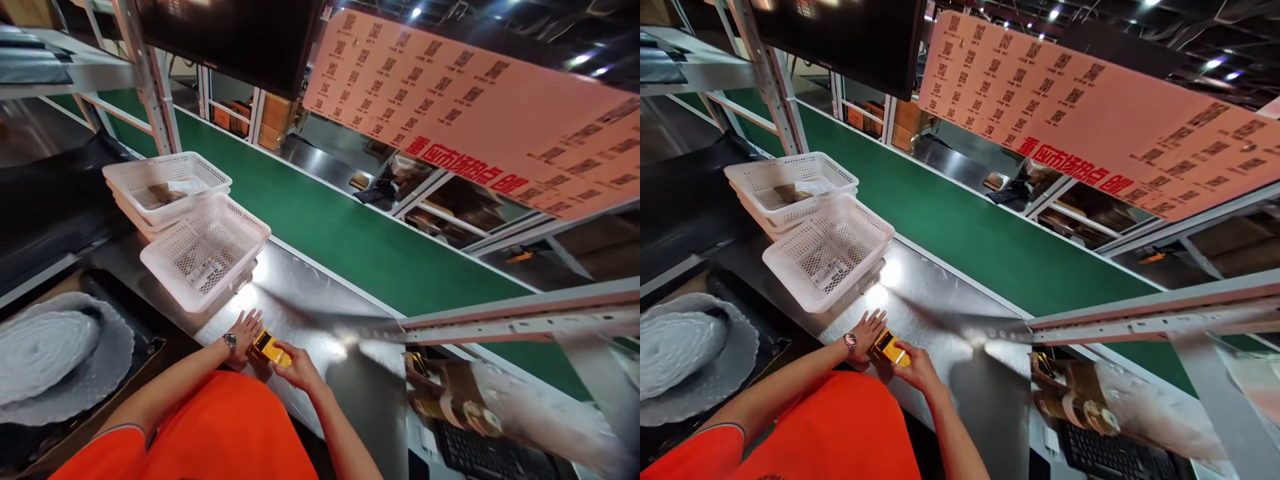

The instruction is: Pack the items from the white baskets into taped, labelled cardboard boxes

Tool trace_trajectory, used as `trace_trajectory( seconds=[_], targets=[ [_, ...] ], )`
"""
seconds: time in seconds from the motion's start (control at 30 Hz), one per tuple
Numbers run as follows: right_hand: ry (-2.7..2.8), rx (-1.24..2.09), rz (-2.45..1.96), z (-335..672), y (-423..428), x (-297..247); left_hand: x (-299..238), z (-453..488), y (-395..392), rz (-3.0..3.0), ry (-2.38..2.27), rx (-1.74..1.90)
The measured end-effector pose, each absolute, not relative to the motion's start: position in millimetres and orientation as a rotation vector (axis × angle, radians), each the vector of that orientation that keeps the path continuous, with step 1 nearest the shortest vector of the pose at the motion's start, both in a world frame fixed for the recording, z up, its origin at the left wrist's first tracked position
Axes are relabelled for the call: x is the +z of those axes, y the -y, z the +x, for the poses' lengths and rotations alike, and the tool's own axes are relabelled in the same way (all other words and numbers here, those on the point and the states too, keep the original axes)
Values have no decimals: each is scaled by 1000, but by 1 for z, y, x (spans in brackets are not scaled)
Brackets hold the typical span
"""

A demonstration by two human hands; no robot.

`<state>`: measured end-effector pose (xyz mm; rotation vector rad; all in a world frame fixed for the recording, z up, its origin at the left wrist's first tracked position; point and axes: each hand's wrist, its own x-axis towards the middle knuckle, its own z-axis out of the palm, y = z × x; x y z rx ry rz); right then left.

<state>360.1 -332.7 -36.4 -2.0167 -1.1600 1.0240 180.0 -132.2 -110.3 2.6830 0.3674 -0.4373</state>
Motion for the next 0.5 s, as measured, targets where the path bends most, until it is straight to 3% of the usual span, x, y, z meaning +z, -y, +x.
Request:
trace_trajectory(
  seconds=[0.3, 0.5],
  targets=[
    [1406, 1125, -2292, 393, 379, 18, -127, 189, 142, 2735, -421, -465],
    [1235, 1248, -2324, 388, 354, -7, -123, 190, 143, 2691, -446, -437]
  ],
)
